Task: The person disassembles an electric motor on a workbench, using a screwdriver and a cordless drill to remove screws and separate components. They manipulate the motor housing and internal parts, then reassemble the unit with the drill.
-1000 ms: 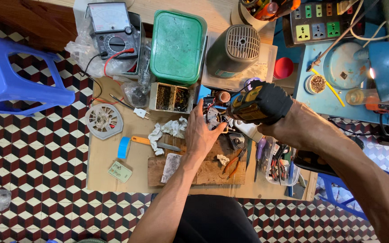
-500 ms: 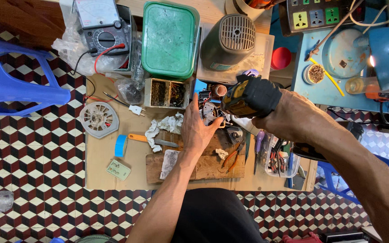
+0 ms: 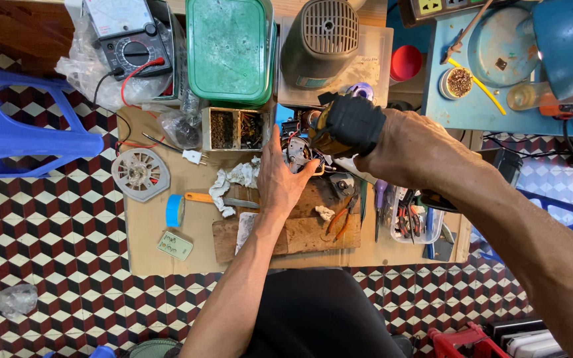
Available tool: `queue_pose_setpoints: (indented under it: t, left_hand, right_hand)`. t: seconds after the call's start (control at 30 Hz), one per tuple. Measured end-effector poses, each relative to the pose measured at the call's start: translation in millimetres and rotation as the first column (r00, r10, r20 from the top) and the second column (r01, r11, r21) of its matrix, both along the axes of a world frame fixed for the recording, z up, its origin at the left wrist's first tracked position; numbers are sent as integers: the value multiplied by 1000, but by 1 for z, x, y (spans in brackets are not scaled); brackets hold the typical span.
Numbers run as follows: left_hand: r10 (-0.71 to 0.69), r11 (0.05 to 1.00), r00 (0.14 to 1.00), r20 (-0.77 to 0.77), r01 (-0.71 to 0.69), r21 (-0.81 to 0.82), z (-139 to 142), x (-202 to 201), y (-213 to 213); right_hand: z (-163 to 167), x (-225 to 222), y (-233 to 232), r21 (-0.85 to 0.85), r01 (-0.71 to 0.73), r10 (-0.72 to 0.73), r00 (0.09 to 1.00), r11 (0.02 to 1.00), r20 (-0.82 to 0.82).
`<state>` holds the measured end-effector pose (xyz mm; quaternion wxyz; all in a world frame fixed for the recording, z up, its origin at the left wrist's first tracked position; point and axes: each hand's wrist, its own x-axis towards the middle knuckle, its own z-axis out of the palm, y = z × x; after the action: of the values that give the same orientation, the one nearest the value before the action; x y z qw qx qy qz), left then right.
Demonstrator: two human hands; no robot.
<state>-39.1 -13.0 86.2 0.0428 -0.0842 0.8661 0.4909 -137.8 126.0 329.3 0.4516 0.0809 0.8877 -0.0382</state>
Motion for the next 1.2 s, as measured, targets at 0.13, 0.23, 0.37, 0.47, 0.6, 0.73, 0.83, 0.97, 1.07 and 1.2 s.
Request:
queue_pose_setpoints:
  t: [0.13, 0.23, 0.37, 0.47, 0.6, 0.73, 0.83, 0.97, 1.07, 1.2]
  left_hand:
    - [-1, 1000, 1000, 17, 2, -19, 3, 0, 2]
    - [-3, 1000, 1000, -6, 3, -20, 5, 0, 4]
    - [0, 1000, 1000, 26, 1, -19, 5, 2, 5]
    - [-11, 999, 1000, -3, 11, -38, 4, 2, 5]
    - [-10, 999, 1000, 6, 10, -38, 2, 2, 2]
    - [-15, 999, 997, 78, 17, -27, 3, 3, 0]
    - [-18, 999, 998, 58, 20, -34, 6, 3, 0]
    - [-33, 998, 982, 186, 42, -40, 13, 3, 0]
    - [9, 1000, 996, 91, -7, -19, 17, 7, 0]
    - [111, 989, 994, 18, -112, 95, 14, 18, -6]
  right_hand:
    - [3, 4, 1, -54, -45, 42, 998, 998, -52]
    - [4, 7, 3, -87, -78, 70, 994, 993, -88]
    - [2, 10, 4, -121, -120, 105, 986, 985, -126]
    - [0, 14, 3, -91, -190, 181, 978, 977, -107]
    - [-4, 15, 0, -93, -277, 256, 947, 956, -193]
    - [-2, 11, 2, -45, -253, 246, 962, 966, -118]
    - [1, 10, 4, -20, -229, 227, 971, 973, -77]
    - [3, 23, 6, -78, -212, 202, 971, 974, -126]
    - [9, 39, 11, -158, -297, 242, 924, 942, -295]
    - [21, 62, 7, -82, -65, 54, 989, 994, -135]
